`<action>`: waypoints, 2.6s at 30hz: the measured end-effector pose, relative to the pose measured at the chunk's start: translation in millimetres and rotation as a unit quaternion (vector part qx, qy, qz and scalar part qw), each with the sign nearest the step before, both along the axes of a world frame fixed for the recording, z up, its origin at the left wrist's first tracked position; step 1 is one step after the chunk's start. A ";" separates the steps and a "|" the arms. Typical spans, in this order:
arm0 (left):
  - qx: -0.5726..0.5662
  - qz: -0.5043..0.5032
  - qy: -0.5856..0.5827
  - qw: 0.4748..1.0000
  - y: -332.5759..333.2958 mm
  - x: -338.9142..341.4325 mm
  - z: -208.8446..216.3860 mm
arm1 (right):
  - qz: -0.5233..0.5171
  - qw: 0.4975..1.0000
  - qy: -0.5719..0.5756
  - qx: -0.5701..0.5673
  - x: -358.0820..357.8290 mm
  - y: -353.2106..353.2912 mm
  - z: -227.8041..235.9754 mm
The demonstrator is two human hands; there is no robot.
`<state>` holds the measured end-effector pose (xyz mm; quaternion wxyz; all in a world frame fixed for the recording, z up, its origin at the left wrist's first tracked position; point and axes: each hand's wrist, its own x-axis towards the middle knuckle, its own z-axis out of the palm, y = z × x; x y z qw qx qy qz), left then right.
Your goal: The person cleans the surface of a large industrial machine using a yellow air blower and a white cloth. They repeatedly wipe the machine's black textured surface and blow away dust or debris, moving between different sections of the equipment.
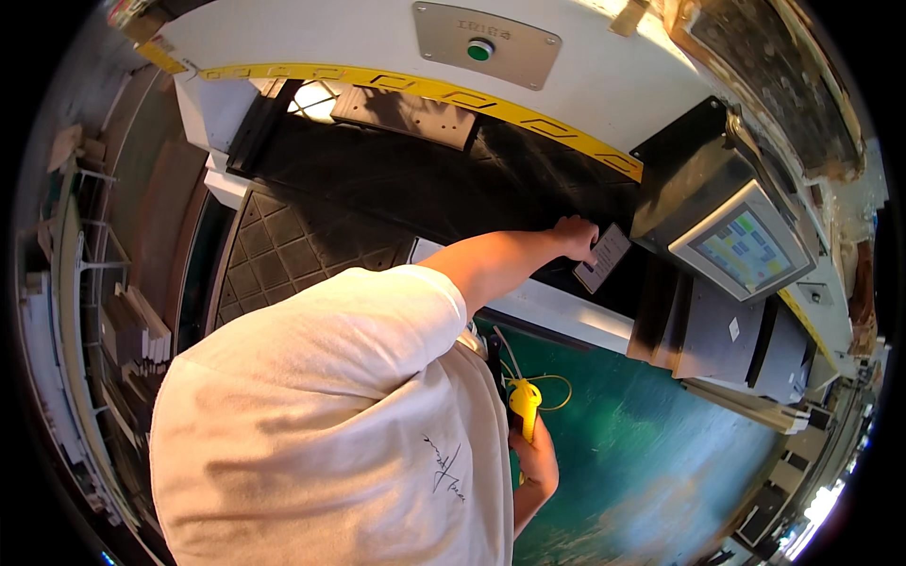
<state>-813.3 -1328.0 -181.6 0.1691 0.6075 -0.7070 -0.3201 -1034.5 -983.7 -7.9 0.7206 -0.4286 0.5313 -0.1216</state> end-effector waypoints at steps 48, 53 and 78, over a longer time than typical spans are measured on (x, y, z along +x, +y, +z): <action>0.095 -0.059 -0.074 0.991 -12.5 -0.4 2.5 | -0.021 0.999 0.033 -0.030 11.4 13.2 -1.4; 0.100 -0.034 -0.056 0.993 -11.7 -3.0 -0.2 | -0.026 0.998 0.042 -0.038 10.6 16.7 -3.6; 0.119 -0.016 -0.044 0.992 -11.5 -3.1 -3.3 | -0.072 0.996 0.055 -0.022 7.4 14.5 10.7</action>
